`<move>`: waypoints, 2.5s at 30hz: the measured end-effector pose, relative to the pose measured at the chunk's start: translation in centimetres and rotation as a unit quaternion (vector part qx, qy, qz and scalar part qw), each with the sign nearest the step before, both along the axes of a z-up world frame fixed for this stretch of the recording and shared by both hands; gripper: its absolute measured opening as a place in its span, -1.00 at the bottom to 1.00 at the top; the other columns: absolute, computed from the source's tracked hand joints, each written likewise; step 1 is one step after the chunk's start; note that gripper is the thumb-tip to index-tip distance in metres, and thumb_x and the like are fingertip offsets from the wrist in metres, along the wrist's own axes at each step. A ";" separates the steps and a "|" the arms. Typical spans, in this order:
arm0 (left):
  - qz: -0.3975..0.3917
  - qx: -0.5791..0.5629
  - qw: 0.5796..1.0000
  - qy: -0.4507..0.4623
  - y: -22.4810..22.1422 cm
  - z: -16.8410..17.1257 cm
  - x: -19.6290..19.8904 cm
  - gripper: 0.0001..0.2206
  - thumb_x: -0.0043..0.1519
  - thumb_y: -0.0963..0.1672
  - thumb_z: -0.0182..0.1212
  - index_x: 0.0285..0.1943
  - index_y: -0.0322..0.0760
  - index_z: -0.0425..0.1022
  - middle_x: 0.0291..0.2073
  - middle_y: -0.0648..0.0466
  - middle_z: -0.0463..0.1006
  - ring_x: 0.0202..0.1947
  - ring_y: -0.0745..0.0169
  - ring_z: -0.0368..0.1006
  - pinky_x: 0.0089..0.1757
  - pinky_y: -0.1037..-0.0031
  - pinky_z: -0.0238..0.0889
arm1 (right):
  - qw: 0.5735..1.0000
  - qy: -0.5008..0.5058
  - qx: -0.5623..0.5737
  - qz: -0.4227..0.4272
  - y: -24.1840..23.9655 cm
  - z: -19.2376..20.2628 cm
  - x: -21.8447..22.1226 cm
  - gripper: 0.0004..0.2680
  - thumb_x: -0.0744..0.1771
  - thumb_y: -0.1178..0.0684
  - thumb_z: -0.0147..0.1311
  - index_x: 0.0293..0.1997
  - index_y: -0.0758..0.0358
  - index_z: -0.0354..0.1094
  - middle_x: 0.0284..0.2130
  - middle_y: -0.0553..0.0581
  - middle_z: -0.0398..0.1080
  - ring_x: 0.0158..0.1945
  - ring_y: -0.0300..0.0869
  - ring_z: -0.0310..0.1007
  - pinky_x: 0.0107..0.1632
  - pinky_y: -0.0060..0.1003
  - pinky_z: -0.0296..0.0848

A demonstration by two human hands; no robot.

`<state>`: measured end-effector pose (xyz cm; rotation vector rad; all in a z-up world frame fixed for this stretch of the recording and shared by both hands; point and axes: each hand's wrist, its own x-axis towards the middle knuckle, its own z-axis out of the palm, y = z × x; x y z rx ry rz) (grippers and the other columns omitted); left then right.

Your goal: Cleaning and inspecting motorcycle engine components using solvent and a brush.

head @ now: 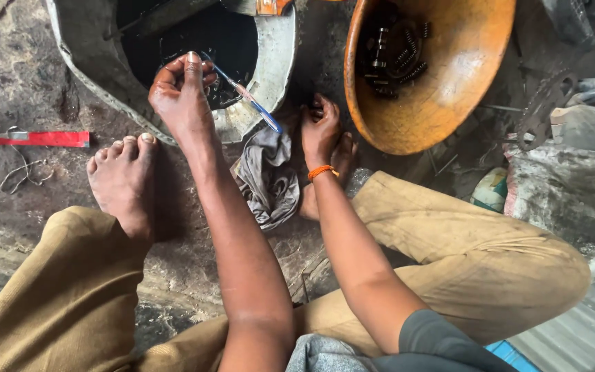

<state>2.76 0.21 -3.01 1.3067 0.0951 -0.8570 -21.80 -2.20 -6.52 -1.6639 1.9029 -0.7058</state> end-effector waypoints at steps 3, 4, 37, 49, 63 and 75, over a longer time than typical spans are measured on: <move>0.002 0.017 1.000 0.010 0.1 0.5 0.4 -0.86 0.31 -0.20 0.29 -0.14 -0.51 0.59 -0.37 -0.05 0.66 -0.36 0.33 0.62 -0.25 0.54 0.58 | 0.998 0.050 0.025 0.003 -0.3 0.6 0.4 -0.80 0.31 0.21 0.20 0.02 0.34 0.45 -0.15 0.13 0.50 -0.19 -0.19 0.57 -0.10 -0.35 0.56; 0.001 0.022 1.000 0.014 0.1 0.6 0.5 -0.86 0.30 -0.20 0.29 -0.13 -0.50 0.59 -0.38 -0.05 0.66 -0.36 0.32 0.62 -0.26 0.55 0.58 | 0.999 0.045 0.030 0.003 -0.5 0.4 0.2 -0.80 0.31 0.20 0.19 0.03 0.33 0.45 -0.15 0.12 0.50 -0.19 -0.18 0.57 -0.09 -0.34 0.57; -0.022 0.056 0.997 0.039 0.9 2.1 1.0 -0.85 0.28 -0.14 0.26 -0.18 -0.38 0.64 -0.42 0.03 0.69 -0.41 0.36 0.60 -0.29 0.55 0.48 | 0.985 -0.081 -0.020 0.154 -2.3 11.2 9.8 -0.84 0.37 0.25 0.18 0.04 0.46 0.50 -0.21 0.13 0.47 -0.30 -0.30 0.48 -0.26 -0.43 0.53; 0.021 -0.141 0.949 0.282 1.9 0.1 0.4 -0.74 0.40 -0.19 -0.03 0.03 -0.59 0.53 -0.21 -0.18 0.63 -0.26 0.13 0.61 -0.18 0.42 0.56 | 0.926 0.166 0.030 0.338 -0.9 10.5 14.0 -0.78 0.30 0.28 0.17 0.05 0.41 0.49 -0.14 0.33 0.54 -0.20 -0.05 0.60 -0.14 -0.25 0.59; 0.110 -0.339 0.830 0.429 2.6 -0.3 1.2 -0.76 0.40 -0.19 -0.02 0.11 -0.56 0.41 -0.02 -0.36 0.59 -0.06 -0.08 0.64 -0.05 0.28 0.58 | 0.826 0.358 0.047 0.434 -2.2 14.4 13.1 -0.88 0.33 0.24 0.05 -0.18 0.38 0.55 -0.27 0.53 0.47 -0.23 0.25 0.55 -0.10 -0.01 0.55; 0.072 -0.352 0.834 0.419 2.4 2.7 1.6 -0.74 0.39 -0.18 0.07 0.11 -0.62 0.43 0.06 -0.38 0.56 0.07 -0.04 0.62 0.06 0.32 0.56 | 0.808 0.347 0.048 0.474 -2.8 15.2 14.0 -0.86 0.29 0.28 0.02 -0.17 0.54 0.48 -0.34 0.50 0.47 -0.35 0.19 0.54 -0.20 -0.01 0.55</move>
